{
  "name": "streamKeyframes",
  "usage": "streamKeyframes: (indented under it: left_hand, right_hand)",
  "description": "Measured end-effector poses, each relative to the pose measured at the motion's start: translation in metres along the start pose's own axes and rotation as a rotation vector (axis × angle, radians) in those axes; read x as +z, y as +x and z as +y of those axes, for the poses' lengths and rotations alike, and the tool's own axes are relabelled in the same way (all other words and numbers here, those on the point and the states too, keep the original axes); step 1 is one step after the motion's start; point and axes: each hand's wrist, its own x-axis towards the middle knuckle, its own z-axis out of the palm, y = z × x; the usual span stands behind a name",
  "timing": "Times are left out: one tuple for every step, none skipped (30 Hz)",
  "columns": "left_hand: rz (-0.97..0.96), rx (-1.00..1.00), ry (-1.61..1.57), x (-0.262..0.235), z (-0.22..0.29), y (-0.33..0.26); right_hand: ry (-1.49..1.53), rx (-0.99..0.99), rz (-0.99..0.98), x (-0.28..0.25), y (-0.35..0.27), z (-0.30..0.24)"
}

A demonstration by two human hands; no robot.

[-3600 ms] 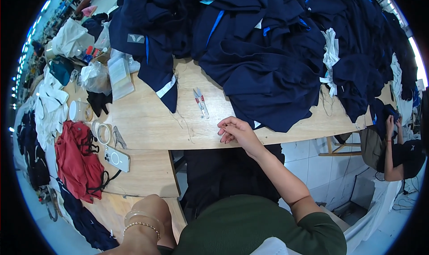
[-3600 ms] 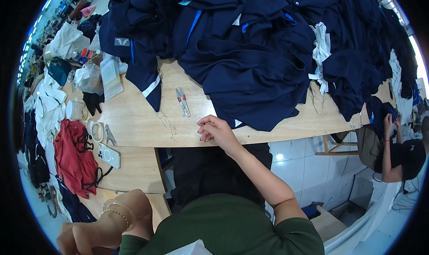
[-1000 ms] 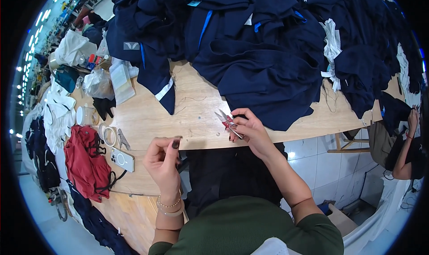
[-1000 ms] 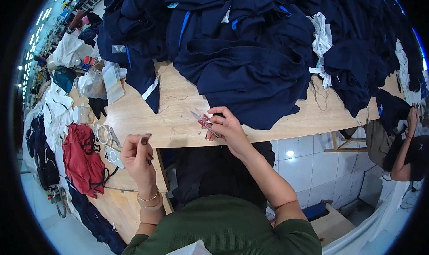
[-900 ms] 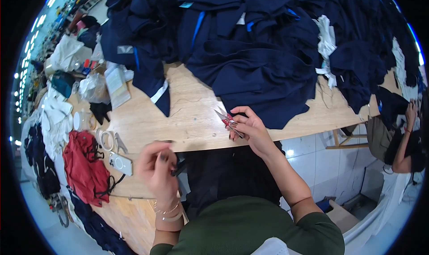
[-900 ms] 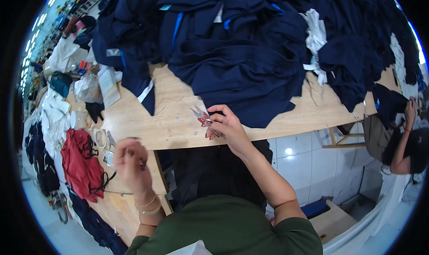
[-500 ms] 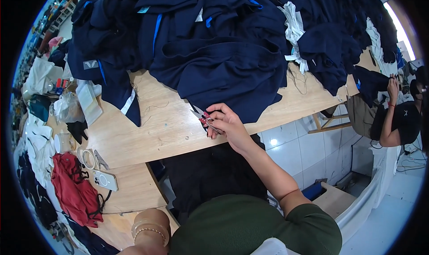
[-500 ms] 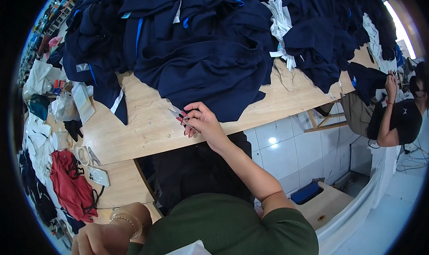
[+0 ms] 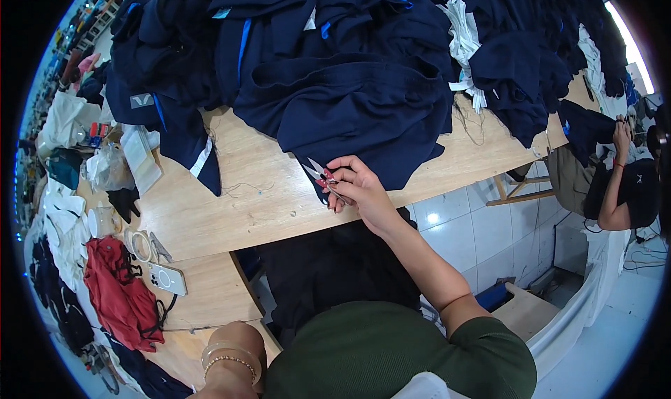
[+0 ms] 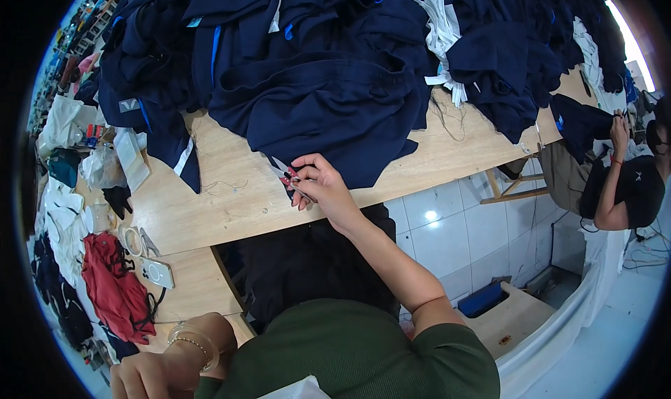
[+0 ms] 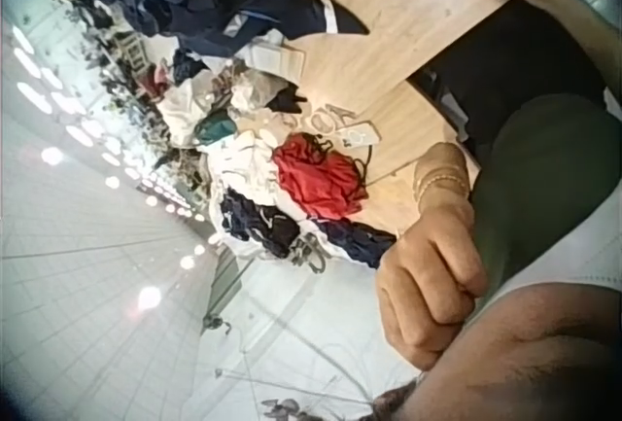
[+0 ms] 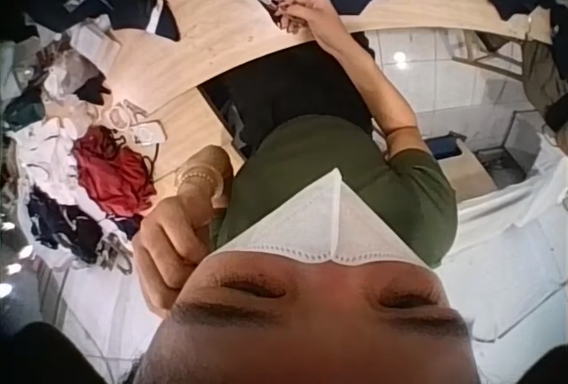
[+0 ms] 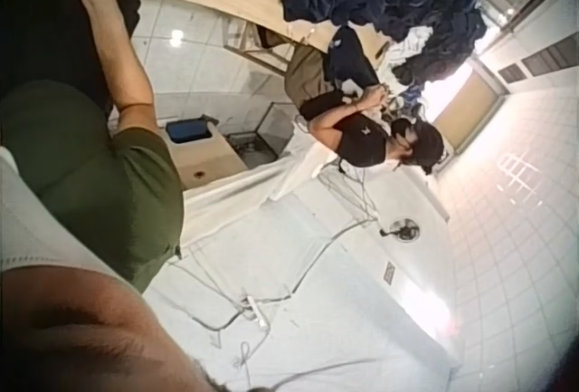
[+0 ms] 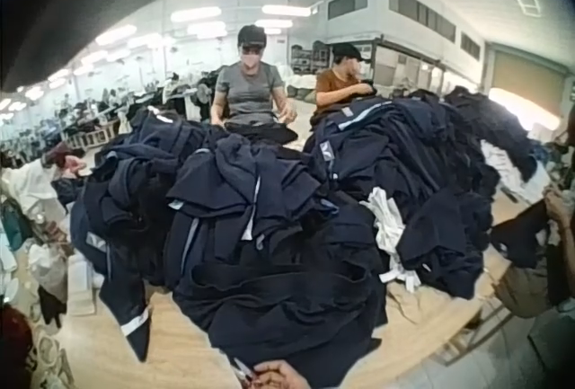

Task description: Trimming loose threads from dark blue clothing items using thread snips.

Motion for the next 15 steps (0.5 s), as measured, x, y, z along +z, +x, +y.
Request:
streamKeyframes:
  left_hand:
    - [-0.004,-0.001,0.003,0.000,-0.001,0.000]
    - [0.020,-0.007,0.000,0.000,-0.001,0.000]
    - [0.044,-0.012,-0.004,0.000,-0.003,0.000]
    - [0.036,-0.013,-0.002,-0.003,-0.002,-0.003]
    - [0.073,-0.036,0.032,-0.008,0.001,-0.009]
    - [0.109,-0.059,0.065,-0.015,0.003,-0.016]
    - [0.167,-0.080,0.143,-0.022,0.011,-0.022]
    - [0.227,-0.096,0.218,-0.032,0.014,-0.033]
    - [0.357,-0.242,0.373,-0.056,-0.004,-0.056]
    - [0.488,-0.386,0.577,-0.066,-0.011,-0.067]
    - [0.500,-0.659,0.933,-0.074,-0.038,-0.056]
    - [0.240,-0.780,1.135,-0.103,-0.059,-0.059]
    - [0.120,-0.769,1.181,-0.118,-0.077,-0.059]
    - [-0.001,-0.755,1.224,-0.120,-0.097,-0.056]
    - [-0.009,-0.750,1.221,-0.118,-0.098,-0.055]
  right_hand:
    - [0.003,-0.002,-0.004,0.000,0.000,0.000]
    - [-0.035,-0.003,-0.012,-0.001,-0.001,0.000]
    - [-0.072,-0.006,-0.020,-0.002,-0.002,-0.001]
    - [-0.069,-0.012,-0.024,-0.003,-0.003,-0.002]
    - [-0.078,-0.033,-0.031,-0.004,-0.005,-0.004]
    - [-0.087,-0.056,-0.037,-0.006,-0.007,-0.007]
    - [-0.093,-0.073,-0.075,-0.002,-0.011,-0.010]
    - [-0.069,-0.115,-0.075,0.002,-0.016,-0.017]
    - [-0.061,-0.175,-0.018,-0.009,-0.022,-0.028]
    - [-0.063,-0.238,0.040,-0.010,-0.027,-0.043]
    - [-0.145,-0.340,0.012,-0.030,-0.026,-0.052]
    - [-0.255,-0.460,0.109,-0.035,-0.023,-0.062]
    - [-0.292,-0.487,0.198,-0.046,-0.020,-0.074]
    - [-0.439,-0.527,0.296,-0.047,-0.017,-0.093]
    - [-0.622,-0.602,0.389,-0.053,-0.013,-0.108]
